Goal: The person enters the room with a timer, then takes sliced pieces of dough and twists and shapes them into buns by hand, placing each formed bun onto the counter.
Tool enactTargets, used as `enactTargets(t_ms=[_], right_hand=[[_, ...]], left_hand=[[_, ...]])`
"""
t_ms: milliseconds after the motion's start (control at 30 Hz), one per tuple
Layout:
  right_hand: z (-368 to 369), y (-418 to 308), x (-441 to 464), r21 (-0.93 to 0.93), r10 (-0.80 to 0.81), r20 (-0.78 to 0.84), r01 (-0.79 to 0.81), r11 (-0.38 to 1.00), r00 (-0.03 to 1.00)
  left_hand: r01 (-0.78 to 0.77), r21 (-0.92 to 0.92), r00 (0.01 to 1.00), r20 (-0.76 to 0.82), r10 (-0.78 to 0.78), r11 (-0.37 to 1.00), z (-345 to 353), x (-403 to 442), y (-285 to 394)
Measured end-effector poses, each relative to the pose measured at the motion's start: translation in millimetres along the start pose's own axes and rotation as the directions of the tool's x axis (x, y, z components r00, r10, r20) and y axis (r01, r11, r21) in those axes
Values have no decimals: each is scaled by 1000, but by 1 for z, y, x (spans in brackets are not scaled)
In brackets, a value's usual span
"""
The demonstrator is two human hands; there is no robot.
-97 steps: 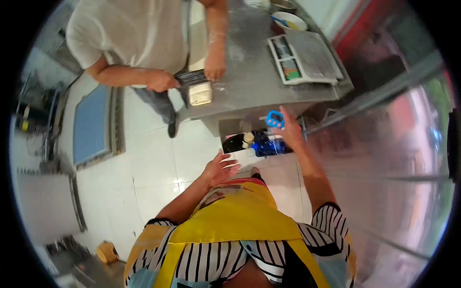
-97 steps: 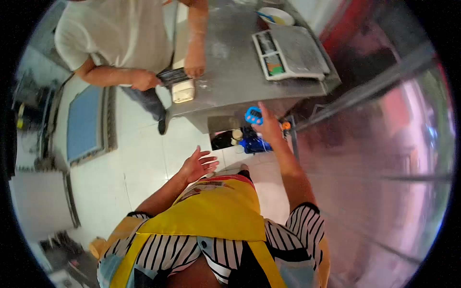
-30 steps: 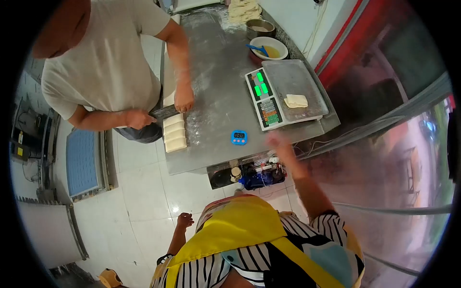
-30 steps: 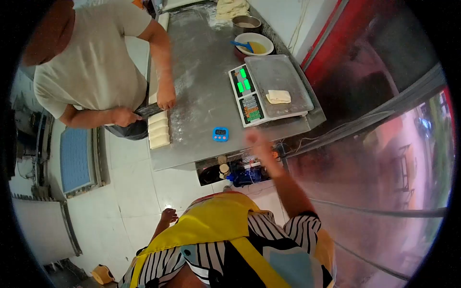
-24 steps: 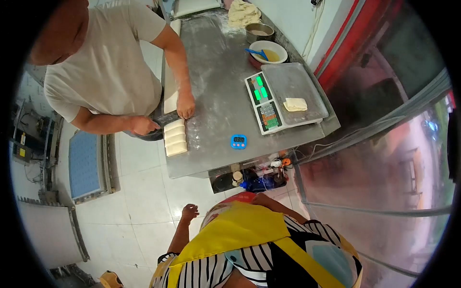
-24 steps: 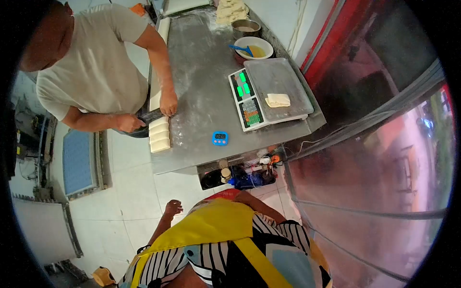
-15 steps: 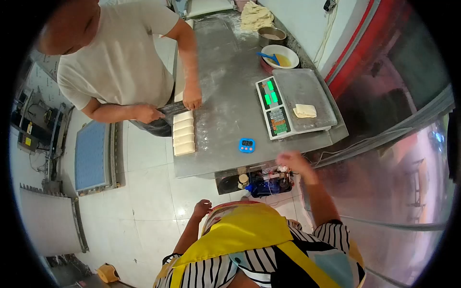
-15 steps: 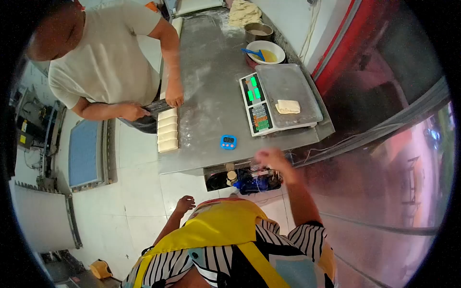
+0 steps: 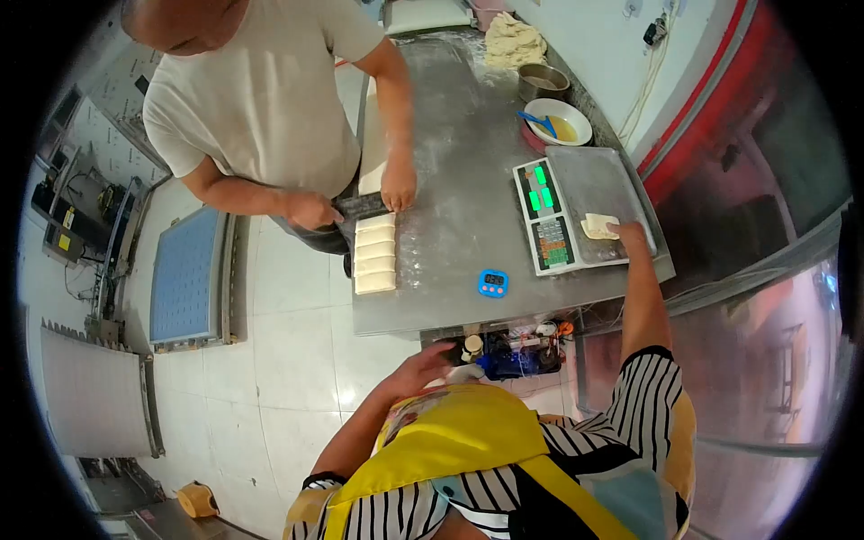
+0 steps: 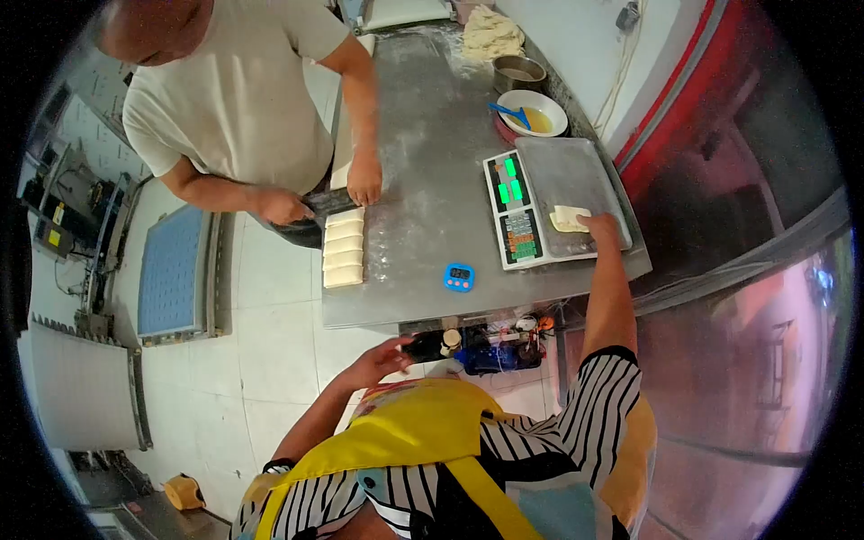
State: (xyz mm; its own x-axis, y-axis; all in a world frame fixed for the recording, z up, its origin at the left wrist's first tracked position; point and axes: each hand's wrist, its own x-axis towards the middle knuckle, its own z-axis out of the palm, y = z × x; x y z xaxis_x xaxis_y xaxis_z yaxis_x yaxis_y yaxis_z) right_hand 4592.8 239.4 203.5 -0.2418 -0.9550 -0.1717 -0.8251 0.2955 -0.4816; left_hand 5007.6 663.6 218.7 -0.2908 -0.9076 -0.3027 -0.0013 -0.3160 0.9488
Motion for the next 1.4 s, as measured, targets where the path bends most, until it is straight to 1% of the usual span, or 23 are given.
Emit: enactTargets(t_ms=[67, 133, 167, 267, 333, 400, 467, 533, 567, 600, 667, 733, 800, 833, 867, 933, 1033, 1067, 1100, 1200, 1267, 1367, 1400], right_hand=[[16, 11, 10, 308, 88, 15, -88, 947, 996], [10, -6, -9, 625, 223, 89, -229, 747, 971], [11, -14, -11, 697, 209, 88, -210, 686, 974], [1, -55, -51, 631, -133, 164, -1, 776, 977], [7, -120, -150, 845, -220, 86, 45, 533, 972], [18, -177, -230, 925, -296, 251, -138, 355, 922], [56, -211, -286, 954, -404, 300, -277, 118, 864], [89, -250, -358, 960, -344, 276, -276, 52, 897], [96, -265, -389, 943, -307, 332, -307, 127, 892], [106, -274, -414, 919, -260, 383, -339, 200, 886], [135, -274, -449, 965, -361, 163, -71, 254, 918], [147, -271, -469, 960, -488, 67, 77, 268, 870], [137, -254, -479, 929, -498, 266, -83, 360, 825], [125, -243, -475, 861, -476, 315, -36, 508, 821], [112, -243, -473, 782, -392, 263, 43, 622, 882], [88, -247, -464, 753, -397, 208, 113, 648, 894], [50, -269, -458, 704, -462, 507, -40, 709, 728], [49, -267, -459, 739, -520, 533, -69, 670, 668], [50, -268, -457, 770, -582, 550, -94, 631, 599], [50, -268, -450, 824, -724, 539, -91, 559, 431], [49, -264, -452, 837, -760, 535, -108, 537, 368], [54, -251, -451, 845, -777, 504, -25, 535, 378], [50, -247, -451, 823, -784, 502, 76, 562, 366]], left_hand=[[-47, -100, 998, 47, 52, 994, 7, 5, 55], [-83, -196, 991, 88, 102, 977, 0, 5, 71], [-93, -187, 988, 108, 115, 978, -9, -1, 66], [33, -184, 990, 139, -7, 982, -45, -11, 34], [83, -302, 986, 164, -34, 950, -60, -6, 28], [52, -369, 987, 158, 8, 928, -64, 3, 37], [-43, -370, 990, 111, 90, 928, -67, 10, 59], [-127, -667, 983, 15, 184, 734, -77, 24, 60], [-165, -784, 976, -42, 213, 599, -83, 29, 60], [-200, -815, 977, -121, 178, 544, -90, 28, 64], [-127, -814, 992, -96, 85, 567, -112, 17, 71], [-105, -809, 993, -54, 105, 578, -124, 4, 72], [-30, -814, 996, 22, 82, 580, -138, -6, 67], [-73, -759, 987, 38, 155, 648, -145, -7, 55], [-4, -773, 982, 117, 149, 634, -152, -13, 56], [134, -780, 951, 274, 141, 611, -159, -22, 64], [267, -665, 873, 474, 118, 697, -154, -26, 66], [295, -634, 838, 532, 126, 714, -150, -29, 72], [309, -594, 849, 524, 66, 742, -145, -33, 79], [385, -654, 741, 639, 204, 651, -134, -40, 82], [396, -634, 735, 653, 186, 664, -132, -48, 79], [406, -610, 805, 591, 49, 681, -119, -56, 81], [408, -617, 836, 548, -4, 673, -115, -58, 77]])
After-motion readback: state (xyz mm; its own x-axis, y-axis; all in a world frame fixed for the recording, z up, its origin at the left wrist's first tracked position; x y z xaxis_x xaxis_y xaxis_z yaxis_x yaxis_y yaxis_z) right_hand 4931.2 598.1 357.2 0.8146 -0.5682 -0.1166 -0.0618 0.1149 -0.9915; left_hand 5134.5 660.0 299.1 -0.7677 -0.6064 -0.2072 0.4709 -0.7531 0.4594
